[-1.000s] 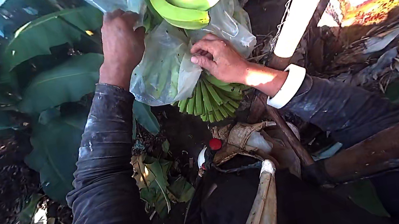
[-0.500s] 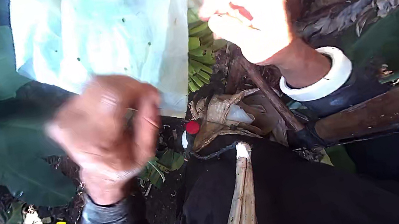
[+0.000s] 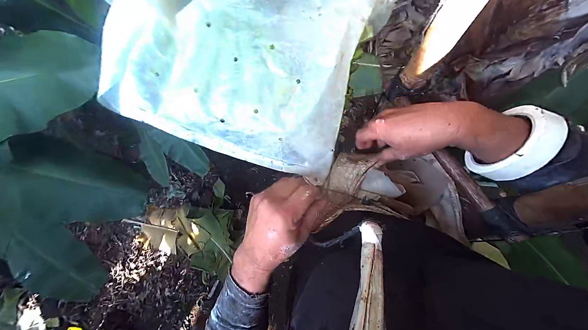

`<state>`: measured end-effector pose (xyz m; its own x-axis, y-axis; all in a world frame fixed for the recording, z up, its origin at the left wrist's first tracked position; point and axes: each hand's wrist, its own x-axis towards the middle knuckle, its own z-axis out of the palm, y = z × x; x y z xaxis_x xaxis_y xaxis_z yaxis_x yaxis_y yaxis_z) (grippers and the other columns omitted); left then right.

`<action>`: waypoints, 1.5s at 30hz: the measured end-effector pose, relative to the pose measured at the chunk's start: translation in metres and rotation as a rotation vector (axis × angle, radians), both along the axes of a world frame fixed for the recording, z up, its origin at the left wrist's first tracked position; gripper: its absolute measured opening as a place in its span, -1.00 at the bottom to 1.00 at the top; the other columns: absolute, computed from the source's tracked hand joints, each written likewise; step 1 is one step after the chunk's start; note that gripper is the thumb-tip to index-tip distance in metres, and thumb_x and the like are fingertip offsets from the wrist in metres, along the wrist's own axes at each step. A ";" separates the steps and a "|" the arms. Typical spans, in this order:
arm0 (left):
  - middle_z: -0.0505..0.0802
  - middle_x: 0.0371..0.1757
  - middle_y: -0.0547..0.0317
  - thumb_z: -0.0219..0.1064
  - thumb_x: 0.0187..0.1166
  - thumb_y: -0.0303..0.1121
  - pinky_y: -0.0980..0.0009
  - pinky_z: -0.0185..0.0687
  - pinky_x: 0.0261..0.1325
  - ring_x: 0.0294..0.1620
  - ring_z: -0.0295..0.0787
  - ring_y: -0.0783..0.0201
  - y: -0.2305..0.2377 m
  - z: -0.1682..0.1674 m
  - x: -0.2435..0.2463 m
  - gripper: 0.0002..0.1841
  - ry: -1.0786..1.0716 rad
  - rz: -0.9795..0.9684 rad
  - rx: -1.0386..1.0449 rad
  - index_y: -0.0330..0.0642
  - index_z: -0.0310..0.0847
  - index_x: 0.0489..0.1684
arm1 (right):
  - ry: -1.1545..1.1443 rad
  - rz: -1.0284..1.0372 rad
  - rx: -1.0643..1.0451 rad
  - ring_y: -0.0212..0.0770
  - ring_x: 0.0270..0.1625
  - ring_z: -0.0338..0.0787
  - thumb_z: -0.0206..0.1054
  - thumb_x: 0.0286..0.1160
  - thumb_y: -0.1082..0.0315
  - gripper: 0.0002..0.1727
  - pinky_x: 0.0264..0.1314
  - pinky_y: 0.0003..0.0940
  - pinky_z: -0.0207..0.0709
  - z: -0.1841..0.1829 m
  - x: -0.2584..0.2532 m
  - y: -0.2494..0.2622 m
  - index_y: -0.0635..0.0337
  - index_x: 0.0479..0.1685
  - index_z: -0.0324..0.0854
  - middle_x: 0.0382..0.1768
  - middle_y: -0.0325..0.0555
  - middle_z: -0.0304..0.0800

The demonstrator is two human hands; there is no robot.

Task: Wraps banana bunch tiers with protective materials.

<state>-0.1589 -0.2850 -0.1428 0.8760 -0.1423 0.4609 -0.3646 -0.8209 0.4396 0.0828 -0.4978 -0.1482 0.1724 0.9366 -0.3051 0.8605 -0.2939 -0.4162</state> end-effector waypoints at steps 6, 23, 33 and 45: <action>0.64 0.28 -0.25 0.51 0.53 -0.19 0.16 0.72 -0.17 -0.11 0.72 -0.02 0.010 0.036 0.027 -0.42 -0.286 0.312 0.326 -0.05 0.53 0.57 | -0.223 -0.001 -0.331 0.18 -0.07 0.82 0.52 0.39 0.21 -0.75 -0.07 0.27 0.62 0.007 -0.018 0.026 0.14 -0.08 0.75 -0.23 0.05 0.81; 0.74 0.41 -0.25 -0.05 0.60 0.34 -0.43 -0.11 0.75 0.71 0.36 -0.29 0.040 0.123 0.204 -0.19 0.435 0.203 0.932 -0.27 0.70 0.27 | 0.123 -0.429 0.619 -0.31 -0.28 0.86 0.48 0.52 0.04 -0.66 -0.14 -0.24 0.80 0.067 -0.003 0.020 0.06 0.07 0.69 -0.10 -0.20 0.86; 0.81 0.03 -0.44 0.36 0.51 0.20 -0.60 -0.05 0.60 0.31 0.63 -0.48 -0.006 0.117 0.220 -0.34 0.705 0.426 1.201 -0.43 0.76 -0.16 | -0.150 0.068 -0.159 0.12 0.02 0.79 0.37 0.43 0.57 -0.79 0.11 0.16 0.63 0.009 0.000 0.019 0.22 0.00 0.71 -0.14 0.05 0.78; 0.85 0.15 0.05 0.26 0.67 -0.32 0.10 0.70 0.33 0.29 0.75 0.04 -0.071 -0.030 0.089 -0.80 0.315 -0.450 0.358 -0.16 0.81 -0.03 | -0.371 -0.026 -0.617 0.25 -0.12 0.77 0.43 0.43 0.32 -0.86 -0.26 0.26 0.55 -0.027 -0.015 0.033 0.18 -0.17 0.74 -0.24 0.16 0.76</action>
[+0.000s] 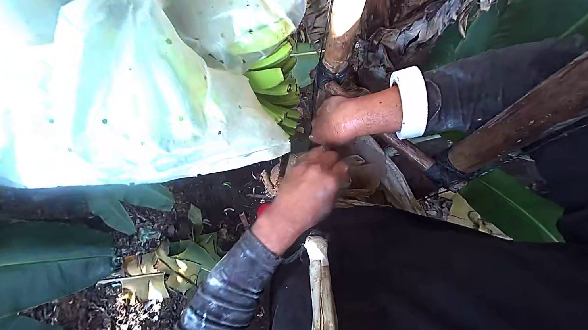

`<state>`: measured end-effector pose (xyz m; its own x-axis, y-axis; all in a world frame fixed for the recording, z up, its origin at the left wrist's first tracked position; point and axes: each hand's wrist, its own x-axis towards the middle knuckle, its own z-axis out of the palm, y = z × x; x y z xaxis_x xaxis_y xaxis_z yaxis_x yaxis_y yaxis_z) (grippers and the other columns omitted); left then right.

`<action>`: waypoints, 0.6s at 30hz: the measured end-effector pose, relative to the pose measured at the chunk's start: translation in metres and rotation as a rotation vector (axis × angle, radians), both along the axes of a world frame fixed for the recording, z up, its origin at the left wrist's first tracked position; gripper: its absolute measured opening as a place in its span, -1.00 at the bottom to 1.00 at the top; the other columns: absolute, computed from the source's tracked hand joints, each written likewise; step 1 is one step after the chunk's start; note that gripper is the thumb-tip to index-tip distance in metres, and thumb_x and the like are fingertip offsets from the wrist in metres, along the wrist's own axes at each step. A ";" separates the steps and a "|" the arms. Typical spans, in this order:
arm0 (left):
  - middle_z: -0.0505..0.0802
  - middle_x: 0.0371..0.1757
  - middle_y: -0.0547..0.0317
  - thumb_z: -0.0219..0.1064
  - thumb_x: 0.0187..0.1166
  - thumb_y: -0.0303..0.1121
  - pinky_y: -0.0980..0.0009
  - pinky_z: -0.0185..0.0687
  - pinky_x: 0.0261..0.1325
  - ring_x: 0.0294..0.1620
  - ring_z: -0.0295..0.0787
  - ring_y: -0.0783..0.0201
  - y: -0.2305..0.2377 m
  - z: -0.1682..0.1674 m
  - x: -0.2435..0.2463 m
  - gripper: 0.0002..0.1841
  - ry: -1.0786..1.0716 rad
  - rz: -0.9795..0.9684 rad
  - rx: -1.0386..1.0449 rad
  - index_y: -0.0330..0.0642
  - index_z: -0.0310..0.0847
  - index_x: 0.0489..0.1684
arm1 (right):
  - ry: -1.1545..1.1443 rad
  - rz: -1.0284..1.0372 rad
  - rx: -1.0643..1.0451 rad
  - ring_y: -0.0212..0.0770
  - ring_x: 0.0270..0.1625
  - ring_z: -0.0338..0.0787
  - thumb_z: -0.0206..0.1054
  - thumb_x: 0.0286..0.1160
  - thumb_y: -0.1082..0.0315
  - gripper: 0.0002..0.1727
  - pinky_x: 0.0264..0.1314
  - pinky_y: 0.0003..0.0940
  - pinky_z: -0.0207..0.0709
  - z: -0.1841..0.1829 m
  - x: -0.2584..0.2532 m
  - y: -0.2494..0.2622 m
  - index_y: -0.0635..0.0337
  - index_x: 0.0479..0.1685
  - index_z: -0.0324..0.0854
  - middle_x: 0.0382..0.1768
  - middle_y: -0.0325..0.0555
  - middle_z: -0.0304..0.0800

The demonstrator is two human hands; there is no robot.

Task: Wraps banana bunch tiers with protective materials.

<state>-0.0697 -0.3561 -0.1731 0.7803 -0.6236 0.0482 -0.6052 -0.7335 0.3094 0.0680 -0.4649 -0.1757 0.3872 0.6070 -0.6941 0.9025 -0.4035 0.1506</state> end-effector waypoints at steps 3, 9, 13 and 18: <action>0.80 0.34 -0.04 0.23 0.67 -0.35 0.11 0.60 0.51 0.44 0.69 0.01 -0.017 -0.030 0.014 -0.69 0.160 -0.063 0.000 -0.27 0.73 0.24 | 0.083 0.017 0.064 0.26 -0.08 0.77 0.43 0.39 0.40 -0.83 -0.23 0.31 0.56 0.010 0.008 0.002 0.18 -0.08 0.69 -0.20 0.14 0.75; 0.76 0.29 -0.22 0.25 0.63 -0.11 -0.18 0.56 0.43 0.42 0.67 -0.17 -0.032 -0.053 0.024 -0.58 0.574 -0.072 0.264 -0.28 0.69 0.21 | 0.242 0.017 0.208 0.14 -0.06 0.79 0.39 0.48 0.31 -0.86 -0.12 0.30 0.59 0.016 0.016 -0.002 0.01 -0.06 0.75 -0.22 -0.02 0.77; 0.77 0.31 -0.23 0.16 0.73 -0.16 -0.18 0.55 0.43 0.39 0.70 -0.15 -0.029 -0.050 -0.002 -0.55 0.773 -0.214 0.273 -0.33 0.60 0.37 | 0.349 0.102 0.317 -0.05 -0.19 0.76 0.39 0.50 0.29 -0.92 -0.16 0.07 0.59 0.020 0.018 -0.007 0.03 -0.23 0.77 -0.34 -0.13 0.73; 0.88 -0.16 -0.05 0.24 0.63 -0.12 -0.17 0.74 0.05 -0.03 0.87 -0.05 -0.014 -0.044 -0.025 -0.66 0.654 0.044 0.079 -0.20 0.73 0.04 | 0.454 0.108 0.398 -0.16 -0.28 0.73 0.40 0.50 0.30 -0.90 -0.20 -0.06 0.58 0.022 0.013 -0.006 0.07 -0.26 0.81 -0.41 -0.18 0.71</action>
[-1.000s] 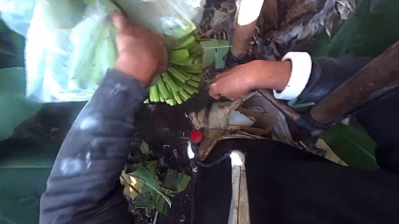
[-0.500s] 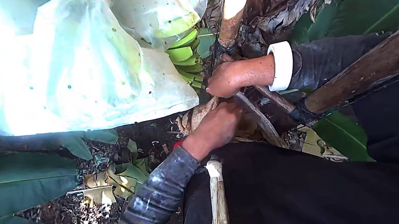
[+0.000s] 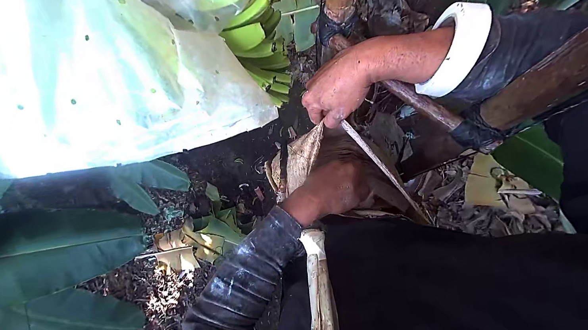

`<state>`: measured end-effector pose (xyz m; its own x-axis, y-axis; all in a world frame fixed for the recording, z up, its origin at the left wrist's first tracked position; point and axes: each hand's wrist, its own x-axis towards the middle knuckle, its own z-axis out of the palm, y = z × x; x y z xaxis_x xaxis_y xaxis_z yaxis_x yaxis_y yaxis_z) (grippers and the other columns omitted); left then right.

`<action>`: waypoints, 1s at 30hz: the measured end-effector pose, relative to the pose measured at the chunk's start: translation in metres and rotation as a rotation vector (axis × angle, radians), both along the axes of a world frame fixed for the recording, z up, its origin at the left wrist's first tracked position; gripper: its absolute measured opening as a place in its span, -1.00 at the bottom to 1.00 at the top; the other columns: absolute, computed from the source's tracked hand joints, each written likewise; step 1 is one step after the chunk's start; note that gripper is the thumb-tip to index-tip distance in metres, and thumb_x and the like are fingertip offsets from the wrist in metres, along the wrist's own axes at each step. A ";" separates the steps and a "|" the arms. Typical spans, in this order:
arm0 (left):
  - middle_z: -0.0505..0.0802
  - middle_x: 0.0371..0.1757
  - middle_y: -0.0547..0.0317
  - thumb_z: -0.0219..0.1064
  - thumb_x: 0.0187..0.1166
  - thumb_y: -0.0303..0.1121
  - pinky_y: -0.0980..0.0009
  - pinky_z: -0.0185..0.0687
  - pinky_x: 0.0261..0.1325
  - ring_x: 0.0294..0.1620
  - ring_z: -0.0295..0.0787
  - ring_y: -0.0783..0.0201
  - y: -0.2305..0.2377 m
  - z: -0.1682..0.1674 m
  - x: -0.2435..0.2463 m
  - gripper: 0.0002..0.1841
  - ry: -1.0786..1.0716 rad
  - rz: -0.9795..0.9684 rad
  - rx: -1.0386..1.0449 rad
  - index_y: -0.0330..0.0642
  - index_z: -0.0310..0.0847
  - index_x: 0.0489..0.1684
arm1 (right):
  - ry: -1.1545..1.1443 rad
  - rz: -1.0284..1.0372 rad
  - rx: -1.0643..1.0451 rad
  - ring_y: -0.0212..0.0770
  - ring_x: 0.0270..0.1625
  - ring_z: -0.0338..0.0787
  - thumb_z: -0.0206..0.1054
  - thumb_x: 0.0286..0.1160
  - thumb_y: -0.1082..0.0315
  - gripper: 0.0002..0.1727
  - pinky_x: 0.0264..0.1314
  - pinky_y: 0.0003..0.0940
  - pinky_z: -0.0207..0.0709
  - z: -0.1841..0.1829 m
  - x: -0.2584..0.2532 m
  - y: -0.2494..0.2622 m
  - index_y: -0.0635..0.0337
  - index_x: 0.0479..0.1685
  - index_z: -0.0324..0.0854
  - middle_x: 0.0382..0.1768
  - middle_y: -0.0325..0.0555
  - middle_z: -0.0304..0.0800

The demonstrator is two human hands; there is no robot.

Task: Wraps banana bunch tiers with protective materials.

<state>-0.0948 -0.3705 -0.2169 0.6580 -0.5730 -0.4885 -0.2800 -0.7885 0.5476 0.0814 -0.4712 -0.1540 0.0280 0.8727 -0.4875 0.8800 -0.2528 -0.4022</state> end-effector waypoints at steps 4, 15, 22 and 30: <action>0.53 0.60 -0.30 0.38 0.48 -0.12 0.04 0.40 0.69 0.69 0.41 -0.11 -0.011 -0.010 -0.002 -0.30 -0.282 0.269 0.064 -0.41 0.44 0.56 | 0.061 0.012 0.048 -0.19 -0.33 0.68 0.42 0.48 0.32 -0.86 -0.22 -0.11 0.53 -0.001 -0.005 0.001 0.12 -0.41 0.78 -0.46 -0.18 0.68; 0.85 -0.03 -0.22 0.03 0.78 -0.18 -0.24 0.63 0.20 0.14 0.80 -0.20 0.008 -0.014 -0.021 -0.59 0.196 0.030 0.104 -0.32 0.75 -0.02 | 0.171 0.034 0.082 -0.25 -0.36 0.68 0.38 0.55 0.33 -0.85 -0.21 -0.16 0.54 0.000 -0.010 0.002 0.11 -0.32 0.84 -0.47 -0.21 0.72; 0.64 0.47 -0.33 0.27 0.63 -0.45 0.00 0.54 0.56 0.50 0.65 -0.14 -0.010 -0.049 -0.004 -0.38 -0.109 0.391 0.275 -0.43 0.19 0.69 | 0.129 0.052 0.076 -0.26 -0.37 0.66 0.37 0.56 0.31 -0.81 -0.23 -0.19 0.50 0.002 -0.013 0.005 0.11 -0.39 0.81 -0.48 -0.22 0.69; 0.67 0.45 -0.35 0.17 0.72 -0.39 -0.12 0.43 0.61 0.55 0.56 -0.23 -0.002 -0.055 0.009 -0.64 0.000 0.231 0.298 -0.42 0.59 0.36 | 0.077 -0.023 0.027 -0.22 -0.41 0.66 0.35 0.56 0.39 -0.79 -0.25 -0.16 0.51 0.014 -0.027 0.003 0.16 -0.46 0.77 -0.55 -0.18 0.66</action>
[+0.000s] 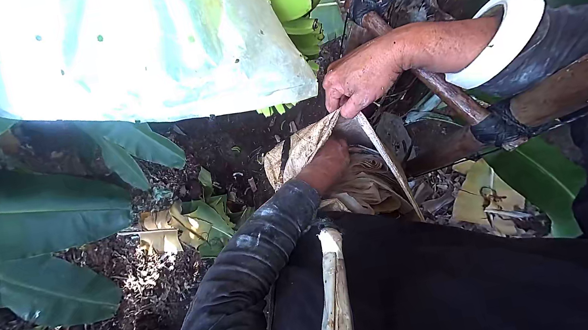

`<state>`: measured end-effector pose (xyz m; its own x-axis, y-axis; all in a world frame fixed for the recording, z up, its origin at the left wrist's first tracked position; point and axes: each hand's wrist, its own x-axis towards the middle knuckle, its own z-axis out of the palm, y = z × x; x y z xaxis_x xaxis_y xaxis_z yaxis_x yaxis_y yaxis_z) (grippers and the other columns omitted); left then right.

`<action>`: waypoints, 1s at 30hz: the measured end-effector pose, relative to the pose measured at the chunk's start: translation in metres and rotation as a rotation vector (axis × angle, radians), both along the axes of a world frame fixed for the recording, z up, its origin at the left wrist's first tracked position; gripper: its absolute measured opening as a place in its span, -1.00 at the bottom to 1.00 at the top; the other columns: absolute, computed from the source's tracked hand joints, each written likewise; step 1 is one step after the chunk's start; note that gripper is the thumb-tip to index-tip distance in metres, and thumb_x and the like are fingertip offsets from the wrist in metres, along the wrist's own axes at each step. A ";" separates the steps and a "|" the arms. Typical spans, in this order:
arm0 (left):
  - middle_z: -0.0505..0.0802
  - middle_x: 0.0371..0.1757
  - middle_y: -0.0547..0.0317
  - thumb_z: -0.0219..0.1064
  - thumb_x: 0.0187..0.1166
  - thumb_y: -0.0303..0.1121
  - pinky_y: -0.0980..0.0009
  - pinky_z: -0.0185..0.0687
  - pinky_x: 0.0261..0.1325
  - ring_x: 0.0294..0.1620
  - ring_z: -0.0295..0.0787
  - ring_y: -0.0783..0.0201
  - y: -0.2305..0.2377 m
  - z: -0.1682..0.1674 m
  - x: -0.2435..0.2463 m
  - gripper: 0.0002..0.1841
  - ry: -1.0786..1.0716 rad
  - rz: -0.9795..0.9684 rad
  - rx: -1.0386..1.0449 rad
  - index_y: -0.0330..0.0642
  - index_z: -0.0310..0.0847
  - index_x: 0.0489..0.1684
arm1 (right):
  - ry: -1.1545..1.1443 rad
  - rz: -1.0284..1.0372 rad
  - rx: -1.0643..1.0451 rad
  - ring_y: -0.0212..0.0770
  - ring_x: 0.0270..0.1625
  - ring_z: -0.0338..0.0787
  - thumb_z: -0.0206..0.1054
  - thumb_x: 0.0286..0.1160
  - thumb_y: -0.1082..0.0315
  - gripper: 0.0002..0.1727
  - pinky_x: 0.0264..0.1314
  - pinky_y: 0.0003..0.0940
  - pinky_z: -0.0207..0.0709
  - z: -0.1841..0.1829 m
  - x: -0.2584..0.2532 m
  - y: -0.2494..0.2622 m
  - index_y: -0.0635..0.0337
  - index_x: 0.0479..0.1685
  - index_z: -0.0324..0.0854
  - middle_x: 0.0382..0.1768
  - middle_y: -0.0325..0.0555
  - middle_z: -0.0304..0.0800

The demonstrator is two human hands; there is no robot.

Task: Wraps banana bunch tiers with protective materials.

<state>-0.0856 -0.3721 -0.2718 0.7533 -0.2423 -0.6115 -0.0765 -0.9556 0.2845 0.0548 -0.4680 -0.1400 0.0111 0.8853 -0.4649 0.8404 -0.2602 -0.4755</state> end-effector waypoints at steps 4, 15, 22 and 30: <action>0.82 0.26 -0.23 0.15 0.70 -0.44 -0.12 0.54 0.51 0.39 0.73 -0.15 0.010 -0.017 0.008 -0.71 -0.159 0.047 -0.065 -0.31 0.70 0.22 | 0.039 0.030 0.089 -0.25 -0.45 0.64 0.36 0.55 0.32 -0.77 -0.31 -0.16 0.48 -0.018 0.011 -0.002 0.13 -0.47 0.76 -0.58 -0.21 0.64; 0.76 0.31 -0.29 0.17 0.68 -0.45 -0.09 0.48 0.58 0.46 0.65 -0.20 0.010 -0.033 0.016 -0.69 -0.219 -0.136 0.021 -0.41 0.65 0.25 | 0.044 0.032 0.034 -0.26 -0.44 0.64 0.35 0.58 0.28 -0.77 -0.30 -0.19 0.50 -0.023 0.019 0.000 0.12 -0.45 0.76 -0.55 -0.22 0.66; 0.75 0.32 -0.34 0.20 0.69 -0.42 0.06 0.48 0.61 0.47 0.65 -0.19 0.007 -0.010 0.001 -0.65 -0.583 -0.177 -0.174 -0.49 0.60 0.30 | 0.057 0.011 0.042 -0.29 -0.50 0.60 0.35 0.59 0.31 -0.74 -0.37 -0.22 0.46 -0.022 0.022 -0.002 0.12 -0.51 0.75 -0.60 -0.23 0.63; 0.77 0.26 -0.28 0.13 0.69 -0.52 0.03 0.60 0.49 0.42 0.70 -0.18 0.005 0.004 -0.002 -0.71 -0.482 -0.049 -0.108 -0.44 0.66 0.21 | 0.008 0.031 0.052 -0.25 -0.45 0.64 0.27 0.64 0.26 -0.69 -0.32 -0.15 0.50 -0.024 0.022 -0.002 0.09 -0.51 0.73 -0.57 -0.22 0.63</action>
<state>-0.0872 -0.3675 -0.2678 0.9304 -0.3269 -0.1661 -0.2673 -0.9148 0.3028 0.0764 -0.4701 -0.1644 -0.0203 0.9080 -0.4184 0.8436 -0.2090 -0.4946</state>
